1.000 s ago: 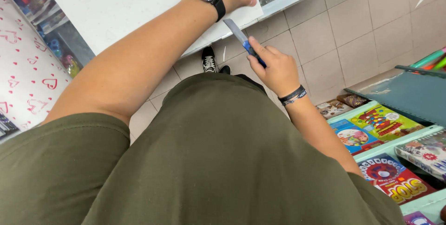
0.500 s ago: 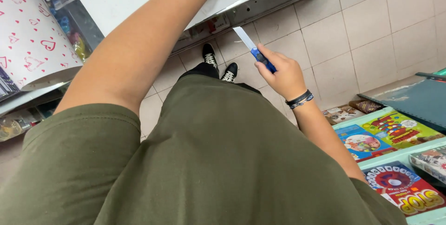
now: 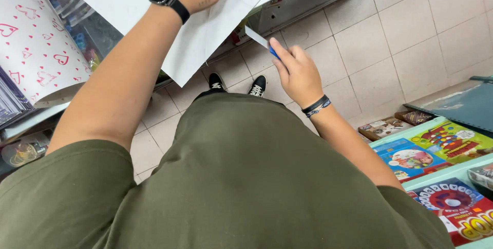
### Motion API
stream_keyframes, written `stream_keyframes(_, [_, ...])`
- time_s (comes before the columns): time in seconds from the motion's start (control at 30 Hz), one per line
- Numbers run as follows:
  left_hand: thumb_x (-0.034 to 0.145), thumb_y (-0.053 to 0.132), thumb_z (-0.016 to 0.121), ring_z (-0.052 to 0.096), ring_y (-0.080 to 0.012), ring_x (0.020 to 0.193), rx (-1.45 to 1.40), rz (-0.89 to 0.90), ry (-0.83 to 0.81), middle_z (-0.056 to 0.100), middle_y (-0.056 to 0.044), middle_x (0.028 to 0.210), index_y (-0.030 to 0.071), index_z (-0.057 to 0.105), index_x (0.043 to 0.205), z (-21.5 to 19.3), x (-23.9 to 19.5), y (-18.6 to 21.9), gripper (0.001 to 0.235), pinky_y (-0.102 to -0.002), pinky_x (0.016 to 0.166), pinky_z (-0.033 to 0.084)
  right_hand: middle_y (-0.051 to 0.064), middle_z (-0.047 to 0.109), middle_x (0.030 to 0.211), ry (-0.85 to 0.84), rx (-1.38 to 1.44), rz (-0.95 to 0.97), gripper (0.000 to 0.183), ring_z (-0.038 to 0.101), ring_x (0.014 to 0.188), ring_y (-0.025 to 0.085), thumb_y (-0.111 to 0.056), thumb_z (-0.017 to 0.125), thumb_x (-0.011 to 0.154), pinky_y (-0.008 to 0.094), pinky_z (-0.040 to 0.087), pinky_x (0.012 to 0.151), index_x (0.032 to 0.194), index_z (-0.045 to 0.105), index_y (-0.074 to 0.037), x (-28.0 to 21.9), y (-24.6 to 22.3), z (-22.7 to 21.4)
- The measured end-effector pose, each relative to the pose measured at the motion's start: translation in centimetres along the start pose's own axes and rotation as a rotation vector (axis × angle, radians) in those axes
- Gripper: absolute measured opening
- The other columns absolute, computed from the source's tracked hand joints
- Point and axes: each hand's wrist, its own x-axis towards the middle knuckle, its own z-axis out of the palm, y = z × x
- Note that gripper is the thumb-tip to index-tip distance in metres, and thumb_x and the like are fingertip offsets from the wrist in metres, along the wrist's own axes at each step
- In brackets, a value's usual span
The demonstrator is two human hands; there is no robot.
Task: Measuring, cutting, and folding wrapping paper at a store counter for gift wrapping.
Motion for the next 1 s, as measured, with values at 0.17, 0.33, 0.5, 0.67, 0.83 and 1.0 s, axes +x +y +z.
stream_keyframes(0.17, [0.109,0.040,0.050,0.053,-0.0450,0.113,-0.059,0.121,-0.054,0.063,-0.021,0.129,0.008,0.052,0.144,-2.9,-2.4,-0.3,0.048,-0.059,0.091,0.033,0.009,0.045,0.094,-0.035,-0.101,-0.031,0.050,0.046,0.076,0.030,-0.012,0.058,0.105,0.042,0.043,0.062,0.154,0.052,-0.021,3.1,-2.0,0.5])
stream_keyframes(0.33, [0.109,0.035,0.043,0.049,-0.0415,0.127,-0.054,0.137,0.014,0.060,-0.018,0.142,0.009,0.049,0.150,-4.1,-3.3,0.2,0.049,-0.065,0.104,0.020,0.008,0.043,0.091,0.010,-0.233,-0.060,0.050,0.044,0.069,0.030,-0.011,0.062,0.103,0.044,0.043,0.060,0.151,0.054,-0.021,4.9,-2.8,1.6])
stream_keyframes(0.5, [0.110,0.041,0.051,0.050,-0.0411,0.127,0.037,0.257,0.156,0.057,-0.020,0.141,0.007,0.056,0.146,-4.5,-4.0,0.1,0.050,-0.061,0.106,0.024,0.008,0.044,0.088,0.009,-0.292,-0.012,0.046,0.044,0.064,0.029,-0.011,0.063,0.101,0.042,0.040,0.053,0.146,0.059,-0.017,5.9,-4.5,2.1])
stream_keyframes(0.67, [0.106,0.060,0.052,0.035,-0.0477,0.143,-0.016,0.232,0.113,0.043,-0.026,0.157,0.006,0.051,0.155,-3.7,-3.8,-0.8,0.072,-0.069,0.114,0.010,0.007,0.047,0.091,0.022,-0.316,0.084,0.046,0.045,0.063,0.027,-0.014,0.063,0.103,0.041,0.040,0.049,0.149,0.058,-0.020,5.9,-5.1,2.4])
stream_keyframes(0.83, [0.102,0.072,0.052,0.027,-0.0488,0.148,-0.027,0.212,0.064,0.035,-0.024,0.162,0.007,0.047,0.159,-3.5,-3.9,-0.9,0.086,-0.071,0.116,0.005,0.007,0.047,0.091,0.038,-0.340,0.161,0.046,0.044,0.064,0.027,-0.013,0.063,0.104,0.040,0.040,0.049,0.149,0.058,-0.021,5.6,-5.4,2.4])
stream_keyframes(1.0, [0.107,0.061,0.060,0.033,-0.0449,0.147,0.006,0.324,0.128,0.040,-0.023,0.160,0.004,0.055,0.153,-2.7,-3.8,-1.5,0.074,-0.078,0.111,0.011,0.007,0.051,0.092,0.078,-0.367,0.160,0.047,0.045,0.064,0.026,-0.012,0.066,0.104,0.038,0.040,0.048,0.150,0.058,-0.018,5.4,-6.2,2.9])
